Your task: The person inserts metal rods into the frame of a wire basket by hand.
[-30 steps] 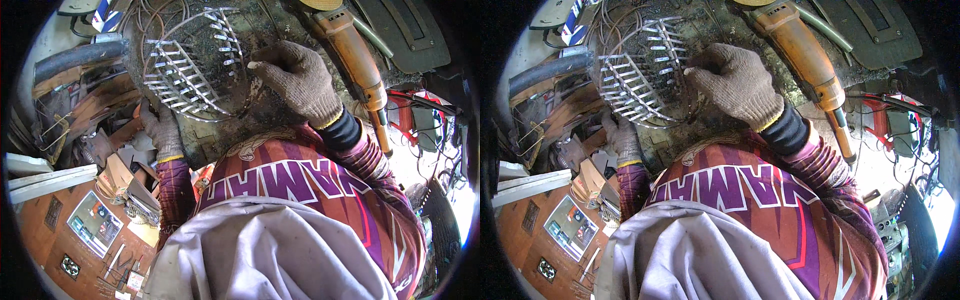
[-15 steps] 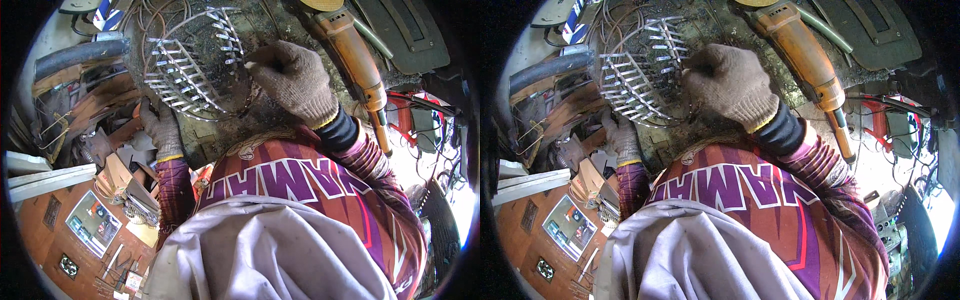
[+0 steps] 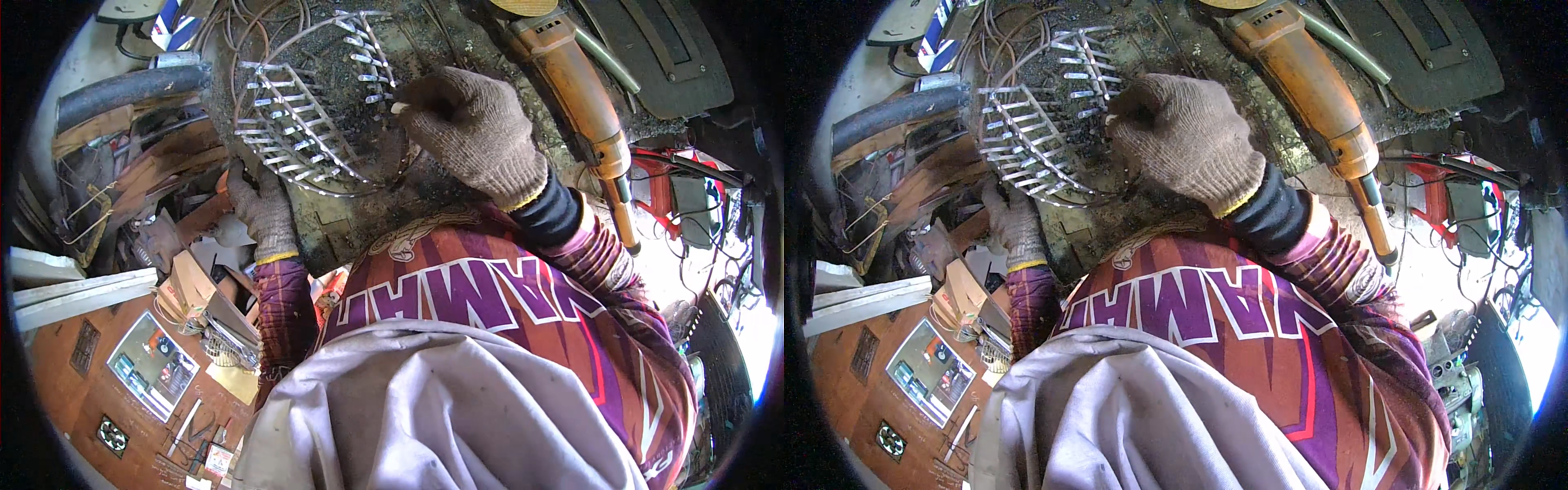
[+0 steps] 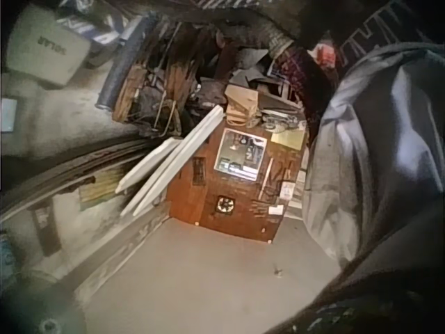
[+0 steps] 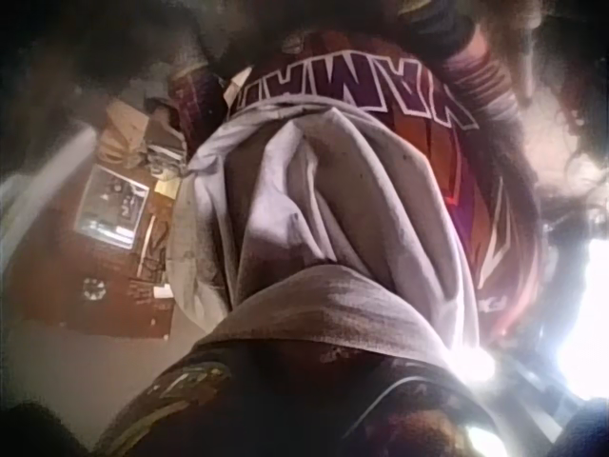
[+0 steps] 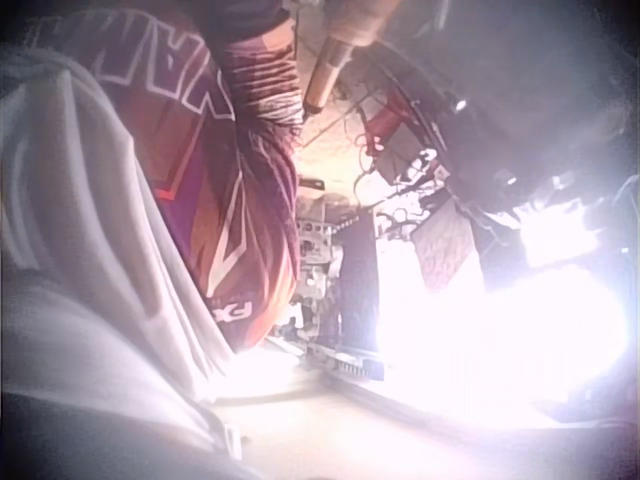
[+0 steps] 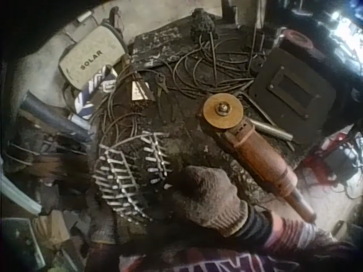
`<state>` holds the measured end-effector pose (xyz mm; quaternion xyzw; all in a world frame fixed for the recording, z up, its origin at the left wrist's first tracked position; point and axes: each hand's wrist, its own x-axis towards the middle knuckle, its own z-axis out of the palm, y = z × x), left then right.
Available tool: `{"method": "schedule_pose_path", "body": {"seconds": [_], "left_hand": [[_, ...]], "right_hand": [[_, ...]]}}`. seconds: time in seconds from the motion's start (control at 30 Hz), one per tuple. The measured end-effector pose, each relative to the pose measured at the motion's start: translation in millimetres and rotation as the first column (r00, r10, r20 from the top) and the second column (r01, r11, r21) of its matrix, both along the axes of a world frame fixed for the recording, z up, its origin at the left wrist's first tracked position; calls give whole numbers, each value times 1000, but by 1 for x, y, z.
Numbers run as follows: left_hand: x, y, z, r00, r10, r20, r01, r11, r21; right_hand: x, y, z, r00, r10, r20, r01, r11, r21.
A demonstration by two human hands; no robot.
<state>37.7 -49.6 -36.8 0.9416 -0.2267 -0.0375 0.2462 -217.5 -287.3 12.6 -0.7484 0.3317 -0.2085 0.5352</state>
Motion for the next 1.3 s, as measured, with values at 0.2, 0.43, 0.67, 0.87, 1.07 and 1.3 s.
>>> {"method": "schedule_pose_path", "body": {"seconds": [0.2, 0.43, 0.67, 0.87, 1.07, 1.3], "left_hand": [[5, 9, -9, 999, -30, 15, 30, 999, -33], [3, 5, -4, 999, -28, 21, 29, 999, -14], [5, 10, -10, 996, -76, 54, 80, 993, -81], [5, 7, -4, 999, -46, 17, 46, 999, 9], [-2, -2, 8, 1000, -13, -21, 14, 999, 38], [2, 4, 0, 999, -37, 4, 37, 999, 11]], "right_hand": [[-23, -8, -10, 993, -111, -43, 112, 993, 33], [-30, -3, -8, 993, -103, -63, 108, 991, 81], [-25, 7, 2, 998, -46, -46, 52, 989, 138], [-22, 12, -2, 1000, -24, 2, 24, 988, 154], [-15, 17, -1, 998, -39, 50, 32, 989, 141], [-14, 13, 2, 1000, 8, 3, -8, 1000, 27]]}}
